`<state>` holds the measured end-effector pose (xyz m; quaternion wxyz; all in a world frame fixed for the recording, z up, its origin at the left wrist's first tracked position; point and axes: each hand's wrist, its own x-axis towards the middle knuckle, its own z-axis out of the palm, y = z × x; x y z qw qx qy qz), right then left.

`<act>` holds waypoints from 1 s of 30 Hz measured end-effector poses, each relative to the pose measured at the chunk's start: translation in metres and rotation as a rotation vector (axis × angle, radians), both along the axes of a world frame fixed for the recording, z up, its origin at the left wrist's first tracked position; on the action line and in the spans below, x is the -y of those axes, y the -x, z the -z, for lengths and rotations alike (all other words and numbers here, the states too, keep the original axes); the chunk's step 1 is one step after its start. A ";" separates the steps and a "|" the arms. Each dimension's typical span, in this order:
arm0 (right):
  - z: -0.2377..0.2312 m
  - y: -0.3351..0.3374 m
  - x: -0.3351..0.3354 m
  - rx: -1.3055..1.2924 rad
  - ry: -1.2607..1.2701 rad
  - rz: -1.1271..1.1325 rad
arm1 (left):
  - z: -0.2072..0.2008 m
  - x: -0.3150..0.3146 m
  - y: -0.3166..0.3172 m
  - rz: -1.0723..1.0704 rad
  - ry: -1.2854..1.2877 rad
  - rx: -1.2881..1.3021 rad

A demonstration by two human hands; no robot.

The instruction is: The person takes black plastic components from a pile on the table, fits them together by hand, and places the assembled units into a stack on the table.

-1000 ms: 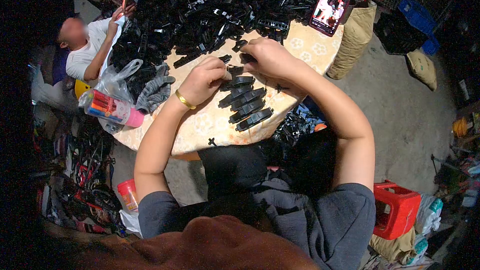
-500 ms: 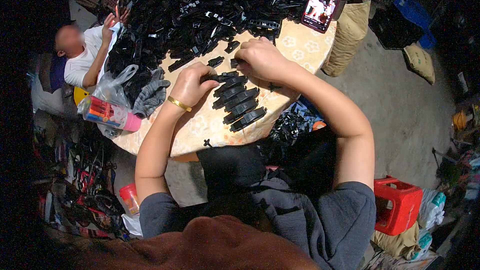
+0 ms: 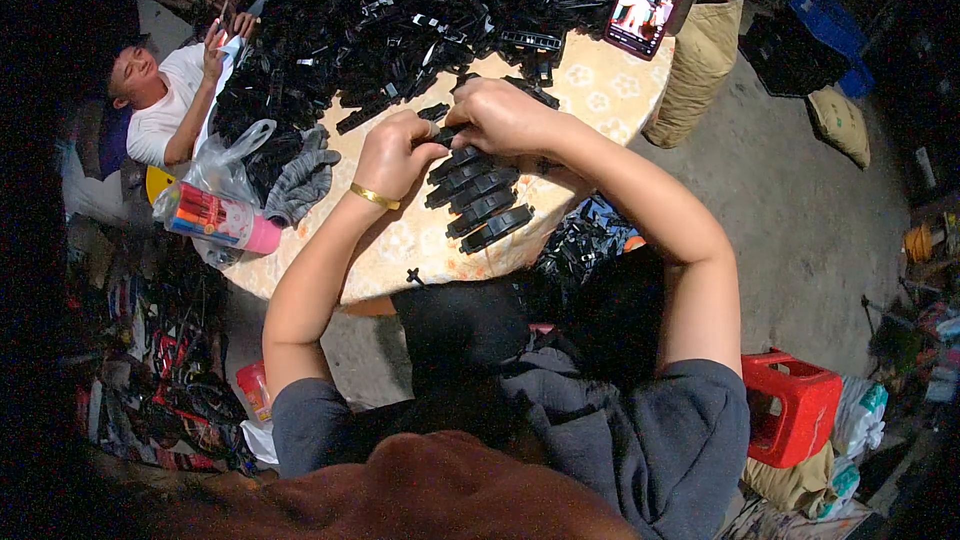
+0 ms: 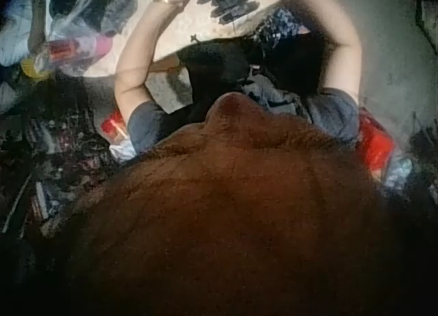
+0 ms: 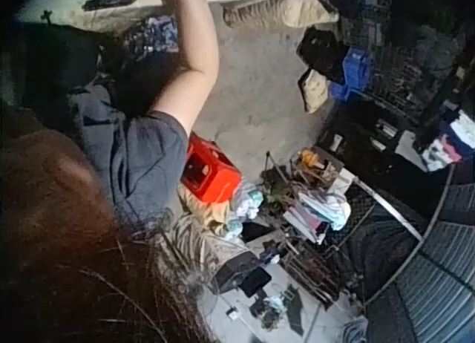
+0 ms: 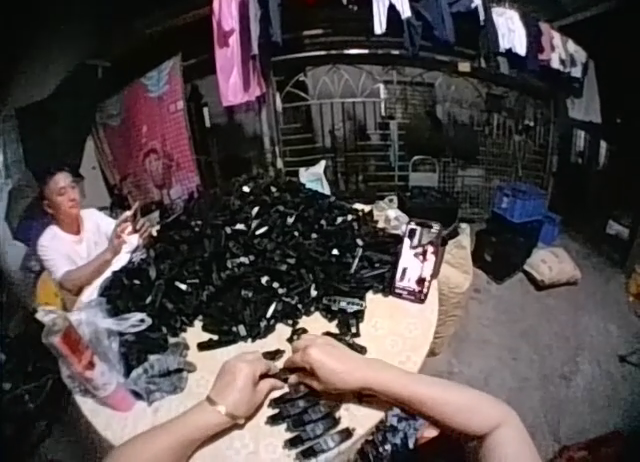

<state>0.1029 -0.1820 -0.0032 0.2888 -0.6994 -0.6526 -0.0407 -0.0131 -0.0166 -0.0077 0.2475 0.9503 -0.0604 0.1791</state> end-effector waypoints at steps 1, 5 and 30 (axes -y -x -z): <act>0.000 0.000 0.000 -0.003 -0.001 0.003 | 0.000 0.001 0.000 -0.008 -0.023 0.005; -0.008 -0.002 0.002 -0.121 0.142 -0.034 | -0.012 -0.011 0.001 0.170 0.061 -0.179; 0.003 -0.005 -0.012 -0.316 -0.119 0.062 | 0.004 -0.026 -0.013 0.085 -0.108 0.100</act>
